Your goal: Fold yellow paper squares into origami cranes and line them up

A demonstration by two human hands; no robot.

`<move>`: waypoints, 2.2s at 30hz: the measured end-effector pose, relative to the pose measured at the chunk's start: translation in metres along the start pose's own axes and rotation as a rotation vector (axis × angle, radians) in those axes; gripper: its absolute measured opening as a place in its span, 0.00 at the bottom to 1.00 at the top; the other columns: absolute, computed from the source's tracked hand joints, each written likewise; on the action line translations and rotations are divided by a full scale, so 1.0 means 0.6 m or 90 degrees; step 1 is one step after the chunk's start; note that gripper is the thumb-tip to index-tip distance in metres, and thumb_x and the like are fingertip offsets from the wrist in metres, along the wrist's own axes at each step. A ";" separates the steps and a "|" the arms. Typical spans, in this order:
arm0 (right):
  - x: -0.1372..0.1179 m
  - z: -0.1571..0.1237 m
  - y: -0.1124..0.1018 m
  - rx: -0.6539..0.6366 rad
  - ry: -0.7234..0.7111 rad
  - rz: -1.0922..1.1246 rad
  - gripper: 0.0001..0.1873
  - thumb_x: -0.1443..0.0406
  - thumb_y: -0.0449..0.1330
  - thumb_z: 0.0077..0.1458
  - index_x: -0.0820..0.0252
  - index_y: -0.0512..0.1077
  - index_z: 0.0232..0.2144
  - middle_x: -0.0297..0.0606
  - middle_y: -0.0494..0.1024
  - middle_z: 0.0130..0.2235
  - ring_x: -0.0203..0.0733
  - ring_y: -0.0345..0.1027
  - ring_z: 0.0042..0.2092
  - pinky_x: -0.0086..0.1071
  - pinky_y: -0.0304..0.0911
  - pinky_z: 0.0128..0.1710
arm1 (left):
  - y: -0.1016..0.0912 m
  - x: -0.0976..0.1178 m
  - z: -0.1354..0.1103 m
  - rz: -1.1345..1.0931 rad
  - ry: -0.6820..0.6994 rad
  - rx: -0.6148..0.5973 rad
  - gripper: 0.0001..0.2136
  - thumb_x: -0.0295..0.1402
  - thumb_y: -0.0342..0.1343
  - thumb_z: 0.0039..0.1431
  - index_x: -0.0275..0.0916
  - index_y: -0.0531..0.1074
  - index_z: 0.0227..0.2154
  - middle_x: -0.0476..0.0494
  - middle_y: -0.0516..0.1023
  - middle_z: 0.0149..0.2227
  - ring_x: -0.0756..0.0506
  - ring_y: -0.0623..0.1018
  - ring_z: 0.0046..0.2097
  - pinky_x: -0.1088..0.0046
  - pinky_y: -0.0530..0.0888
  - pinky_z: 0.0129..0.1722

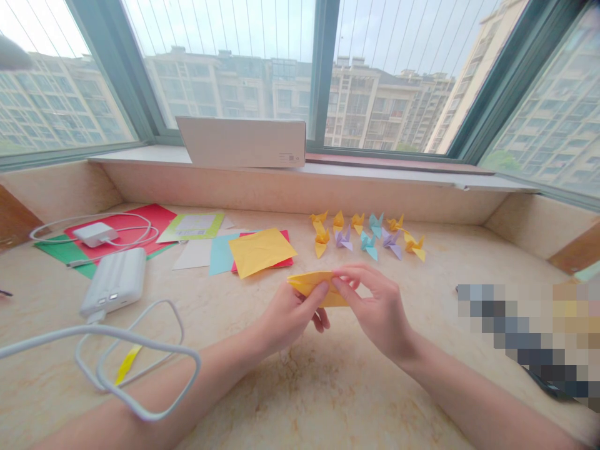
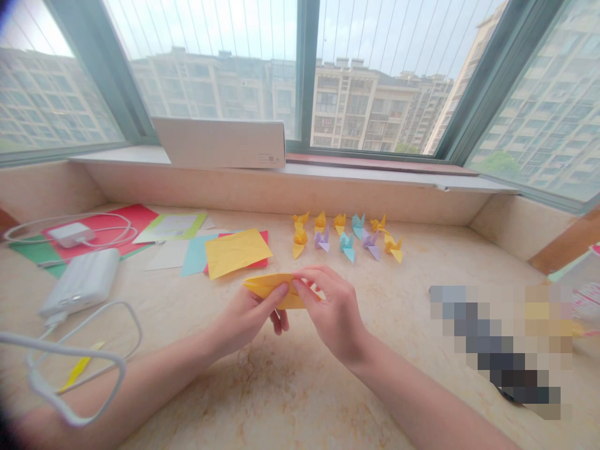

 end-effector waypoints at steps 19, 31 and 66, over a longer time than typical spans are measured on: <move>0.012 -0.002 0.011 -0.070 0.049 0.068 0.09 0.68 0.63 0.59 0.53 0.76 0.42 0.37 0.80 0.42 0.43 0.75 0.43 0.37 0.71 0.43 | 0.001 0.003 0.003 -0.050 0.017 0.032 0.17 0.45 0.56 0.63 0.34 0.75 0.41 0.48 0.76 0.26 0.50 0.76 0.22 0.77 0.74 0.20; 0.001 -0.003 0.004 -0.088 -0.012 0.114 0.15 0.73 0.59 0.59 0.50 0.81 0.42 0.36 0.80 0.39 0.38 0.75 0.40 0.32 0.72 0.38 | -0.001 0.004 -0.001 -0.147 0.053 -0.019 0.20 0.46 0.50 0.66 0.32 0.74 0.41 0.40 0.79 0.32 0.49 0.77 0.23 0.74 0.75 0.21; 0.007 -0.007 0.014 -0.033 0.167 0.290 0.08 0.62 0.63 0.59 0.54 0.75 0.42 0.37 0.82 0.39 0.40 0.78 0.39 0.32 0.77 0.37 | -0.014 0.027 -0.005 -0.111 0.087 0.063 0.14 0.43 0.59 0.62 0.33 0.75 0.35 0.46 0.78 0.25 0.49 0.78 0.22 0.76 0.76 0.19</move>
Point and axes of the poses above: each hand's wrist, its own z-axis towards the middle knuckle, its own y-axis out of the palm, x = y × z, the point moved 4 cm from there along z, towards the middle knuckle
